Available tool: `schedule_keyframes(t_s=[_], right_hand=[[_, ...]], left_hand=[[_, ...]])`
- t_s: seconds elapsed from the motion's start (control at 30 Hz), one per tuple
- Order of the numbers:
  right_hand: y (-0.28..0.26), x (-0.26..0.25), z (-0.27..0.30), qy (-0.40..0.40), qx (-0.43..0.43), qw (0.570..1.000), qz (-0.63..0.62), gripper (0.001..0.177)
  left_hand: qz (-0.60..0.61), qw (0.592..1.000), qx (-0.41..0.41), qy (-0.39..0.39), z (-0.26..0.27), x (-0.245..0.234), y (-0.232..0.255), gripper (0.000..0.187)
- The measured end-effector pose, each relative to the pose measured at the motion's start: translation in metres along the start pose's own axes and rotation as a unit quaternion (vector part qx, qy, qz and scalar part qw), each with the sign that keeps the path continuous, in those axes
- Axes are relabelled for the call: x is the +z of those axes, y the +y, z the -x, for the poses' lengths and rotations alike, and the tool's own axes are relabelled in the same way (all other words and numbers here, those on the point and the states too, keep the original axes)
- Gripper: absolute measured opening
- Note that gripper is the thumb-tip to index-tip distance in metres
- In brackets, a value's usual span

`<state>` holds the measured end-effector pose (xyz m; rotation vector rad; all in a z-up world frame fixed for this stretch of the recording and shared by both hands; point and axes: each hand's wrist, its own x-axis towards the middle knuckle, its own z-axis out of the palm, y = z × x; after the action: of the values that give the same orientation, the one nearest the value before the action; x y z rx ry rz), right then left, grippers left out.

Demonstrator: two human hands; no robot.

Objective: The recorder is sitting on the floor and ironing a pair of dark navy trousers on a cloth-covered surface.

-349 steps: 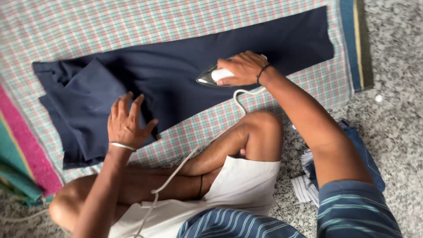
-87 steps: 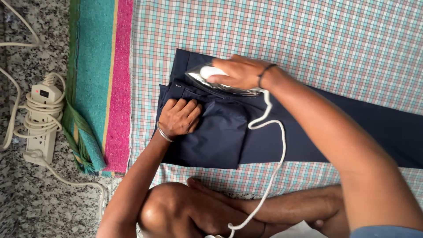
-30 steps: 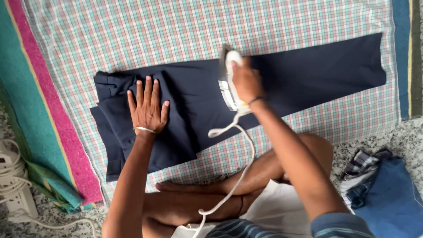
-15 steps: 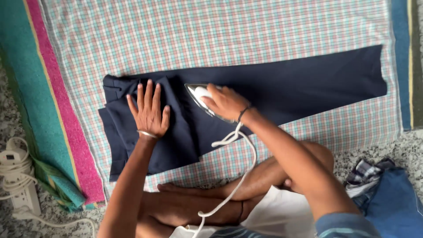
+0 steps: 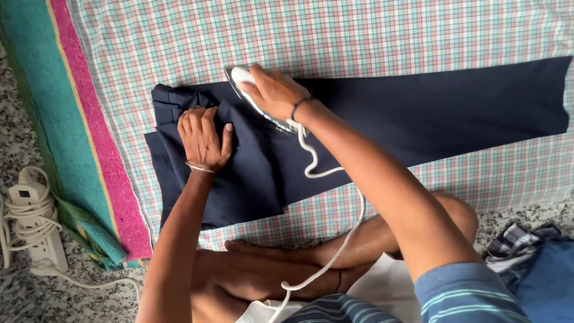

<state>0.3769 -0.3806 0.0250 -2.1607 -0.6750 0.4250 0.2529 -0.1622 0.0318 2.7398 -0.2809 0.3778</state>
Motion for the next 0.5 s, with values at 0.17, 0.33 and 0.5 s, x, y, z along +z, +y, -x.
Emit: schedule_keyframes(t_s=[0.17, 0.33, 0.5], right_hand=[[-0.027, -0.009, 0.090, 0.014, 0.047, 0.999, 0.012, 0.044], [-0.024, -0.010, 0.155, -0.021, 0.035, 0.999, -0.015, 0.038], [-0.023, -0.010, 0.114, -0.053, 0.029, 0.998, -0.007, 0.039]], left_hand=[[0.025, 0.998, 0.042, 0.033, 0.005, -0.011, 0.001, 0.028], [-0.010, 0.996, 0.085, -0.006, 0.003, -0.047, 0.005, 0.035], [-0.009, 0.985, 0.165, -0.045, 0.003, -0.084, 0.024, 0.043]])
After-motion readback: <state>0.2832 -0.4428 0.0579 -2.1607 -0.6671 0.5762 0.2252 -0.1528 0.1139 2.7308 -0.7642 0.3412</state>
